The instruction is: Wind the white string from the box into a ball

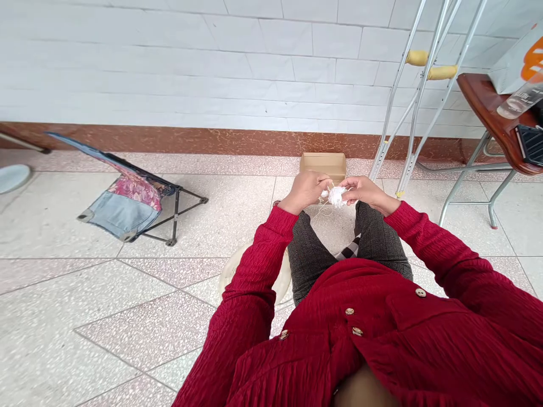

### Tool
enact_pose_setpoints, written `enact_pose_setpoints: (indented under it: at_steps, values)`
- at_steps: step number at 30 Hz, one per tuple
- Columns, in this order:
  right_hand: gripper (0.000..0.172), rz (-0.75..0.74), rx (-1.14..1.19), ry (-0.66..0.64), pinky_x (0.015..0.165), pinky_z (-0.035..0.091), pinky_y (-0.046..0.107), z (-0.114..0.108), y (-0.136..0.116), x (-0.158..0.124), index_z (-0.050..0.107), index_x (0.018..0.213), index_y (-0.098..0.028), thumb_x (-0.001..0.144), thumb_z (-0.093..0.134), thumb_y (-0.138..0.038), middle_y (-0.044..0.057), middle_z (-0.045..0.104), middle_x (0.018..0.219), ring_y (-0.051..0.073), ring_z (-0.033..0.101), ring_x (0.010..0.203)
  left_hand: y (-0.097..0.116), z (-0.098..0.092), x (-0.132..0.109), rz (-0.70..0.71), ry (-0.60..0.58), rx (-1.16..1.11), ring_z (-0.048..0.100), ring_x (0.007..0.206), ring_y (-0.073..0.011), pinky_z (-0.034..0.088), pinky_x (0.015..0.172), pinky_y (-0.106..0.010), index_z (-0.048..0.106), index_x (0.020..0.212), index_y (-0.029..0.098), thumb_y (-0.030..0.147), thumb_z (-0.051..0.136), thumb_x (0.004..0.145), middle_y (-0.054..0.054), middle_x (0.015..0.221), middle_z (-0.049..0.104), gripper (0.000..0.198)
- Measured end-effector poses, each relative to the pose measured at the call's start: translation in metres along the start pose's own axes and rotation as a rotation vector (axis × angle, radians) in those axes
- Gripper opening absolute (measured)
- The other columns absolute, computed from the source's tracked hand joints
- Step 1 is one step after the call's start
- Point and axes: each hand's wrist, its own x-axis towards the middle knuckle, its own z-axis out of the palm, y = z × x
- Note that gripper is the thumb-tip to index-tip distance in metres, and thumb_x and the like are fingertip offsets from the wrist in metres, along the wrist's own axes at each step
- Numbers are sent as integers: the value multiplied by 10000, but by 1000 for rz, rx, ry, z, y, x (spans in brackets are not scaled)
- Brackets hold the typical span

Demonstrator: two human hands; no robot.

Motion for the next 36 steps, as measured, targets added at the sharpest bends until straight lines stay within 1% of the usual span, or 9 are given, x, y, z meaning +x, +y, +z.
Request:
enact_pose_setpoints:
  at_steps: [5,9,12,18,21,24,27,31,36]
  values:
    - [419,-174,-185,296,513,523,290,-10,6,28,746,932,-209,525,837,-186,17,696,861,135,609,591,22,2,0,72,57,63,557,694,-204,437,808,-345,641,556,200,274,666,855,-32,598,600,309]
    - [411,-292,-37,427,563,497,282,-15,-1,42,743,1037,-218,640,768,-322,38,708,979,117,566,642,25,13,-9,-61,31,-145,577,650,-179,444,732,-321,703,632,188,299,623,912,-12,602,620,311]
    - [386,-327,82,448,575,455,266,-19,-18,43,737,1058,-221,703,741,-371,19,697,915,105,513,635,22,24,-18,-113,4,-342,654,723,-189,491,765,-320,764,742,186,354,607,940,-23,699,714,303]
    - [264,-346,238,251,607,477,268,-23,-67,18,721,936,-221,799,752,-444,17,685,868,113,558,675,10,31,-26,-68,-101,-519,720,910,-201,504,942,-337,804,821,179,413,625,945,-65,926,801,320]
    - [257,-305,200,39,588,478,259,-18,-79,-4,759,917,-195,742,813,-375,20,710,842,116,582,678,-4,26,-19,-109,-70,-446,699,812,-183,511,849,-312,808,810,169,400,644,925,-54,871,794,306]
    - [252,-173,80,-162,558,470,249,-12,-68,-20,788,865,-178,636,857,-256,19,729,794,114,583,639,-16,13,-8,-160,32,-344,633,661,-154,481,700,-281,804,796,156,378,672,899,-30,746,757,278]
    - [218,-30,-7,-220,525,470,249,-11,-39,-18,788,863,-195,659,826,-262,11,706,729,116,573,590,-14,-2,-1,-122,59,-250,625,655,-158,473,678,-278,797,786,159,369,672,905,-23,705,738,273]
    - [321,-66,-69,32,501,500,269,-13,-6,6,710,880,-223,590,841,-185,17,681,826,142,599,618,3,-5,2,-29,51,-65,635,687,-168,469,680,-282,769,744,170,330,666,915,-14,693,721,255]
    - [389,-257,-59,314,587,516,299,-13,3,37,688,998,-229,624,790,-197,33,637,976,148,579,719,13,16,-5,118,153,57,687,823,-190,507,777,-308,749,772,185,323,554,1005,-49,851,760,334]
